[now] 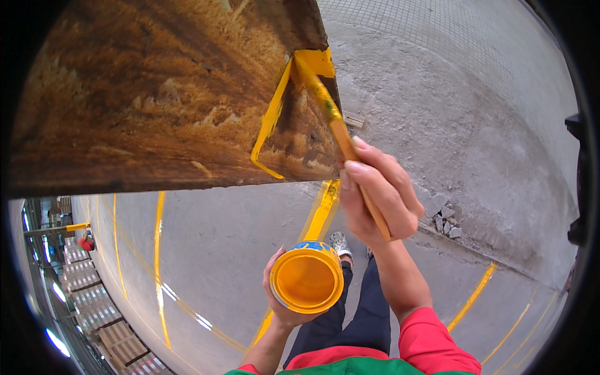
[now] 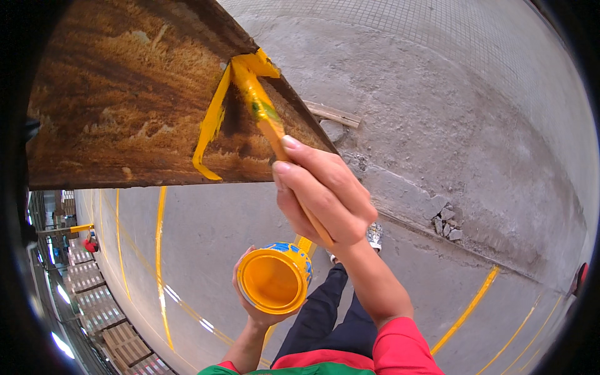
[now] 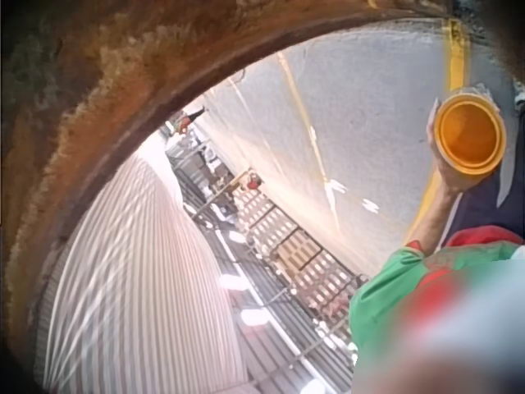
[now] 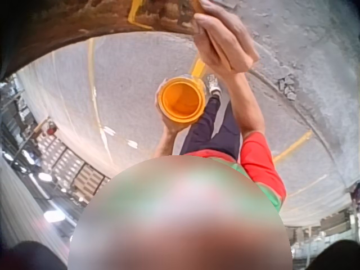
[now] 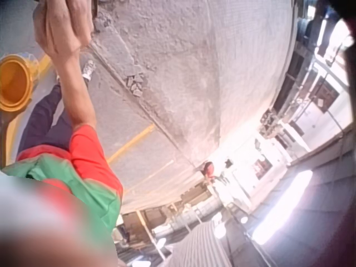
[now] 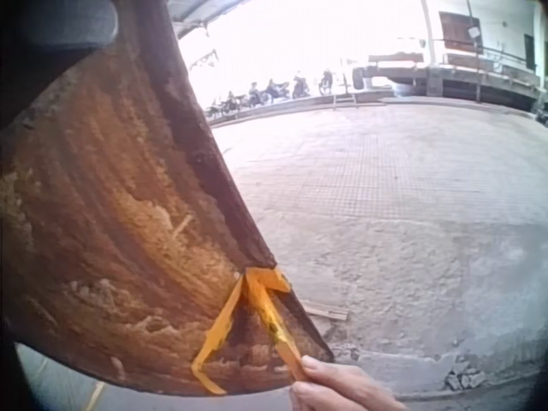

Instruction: The person paints a yellow metal pole with yellow paint using a brush. They dip the brush into a paint can, apply paint to the pole, and repeat the process while walking through a warehouse.

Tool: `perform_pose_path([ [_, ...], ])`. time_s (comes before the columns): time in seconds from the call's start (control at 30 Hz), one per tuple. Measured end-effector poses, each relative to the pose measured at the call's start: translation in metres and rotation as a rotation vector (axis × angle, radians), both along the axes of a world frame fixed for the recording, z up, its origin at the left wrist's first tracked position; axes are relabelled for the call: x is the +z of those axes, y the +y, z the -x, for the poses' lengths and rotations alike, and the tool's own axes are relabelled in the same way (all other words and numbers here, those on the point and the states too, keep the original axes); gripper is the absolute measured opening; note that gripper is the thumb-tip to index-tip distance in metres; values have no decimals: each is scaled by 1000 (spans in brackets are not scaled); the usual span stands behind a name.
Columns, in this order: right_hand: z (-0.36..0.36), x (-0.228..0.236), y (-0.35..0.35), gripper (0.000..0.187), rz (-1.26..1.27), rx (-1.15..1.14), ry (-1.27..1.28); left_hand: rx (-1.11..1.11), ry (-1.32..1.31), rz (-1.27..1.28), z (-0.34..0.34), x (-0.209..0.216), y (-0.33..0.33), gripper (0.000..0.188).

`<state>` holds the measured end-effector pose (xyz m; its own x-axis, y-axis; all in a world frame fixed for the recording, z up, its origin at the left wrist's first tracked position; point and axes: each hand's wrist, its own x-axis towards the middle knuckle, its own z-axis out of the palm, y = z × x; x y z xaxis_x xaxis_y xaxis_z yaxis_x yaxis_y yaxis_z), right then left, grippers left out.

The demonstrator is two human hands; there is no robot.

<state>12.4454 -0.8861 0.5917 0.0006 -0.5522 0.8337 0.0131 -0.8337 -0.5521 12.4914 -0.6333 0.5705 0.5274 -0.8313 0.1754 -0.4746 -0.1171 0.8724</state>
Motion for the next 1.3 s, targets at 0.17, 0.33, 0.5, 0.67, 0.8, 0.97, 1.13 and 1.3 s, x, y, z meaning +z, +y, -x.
perform_pose_path([
  [0.17,0,1,1,25,-11,63,-49,-2,-16,-24,0,1,2,132],
  [0.33,-1,2,3,26,-17,18,-43,-2,0,-11,0,-2,4,133],
  [0.5,-2,2,2,25,-13,70,-62,-10,4,-13,0,1,4,134],
  [0.67,-2,3,2,24,-2,11,-59,-16,17,-15,0,0,5,134],
  [0.8,-4,3,1,24,3,57,-76,-12,2,-9,2,1,4,133],
  [0.97,-3,3,2,25,-16,20,-128,-16,-13,-10,2,0,5,133],
  [1.13,-5,3,2,25,-6,60,-93,-11,-1,-8,2,1,5,132],
  [1.3,-3,4,3,17,-42,18,-63,-17,-12,-19,1,0,7,132],
])
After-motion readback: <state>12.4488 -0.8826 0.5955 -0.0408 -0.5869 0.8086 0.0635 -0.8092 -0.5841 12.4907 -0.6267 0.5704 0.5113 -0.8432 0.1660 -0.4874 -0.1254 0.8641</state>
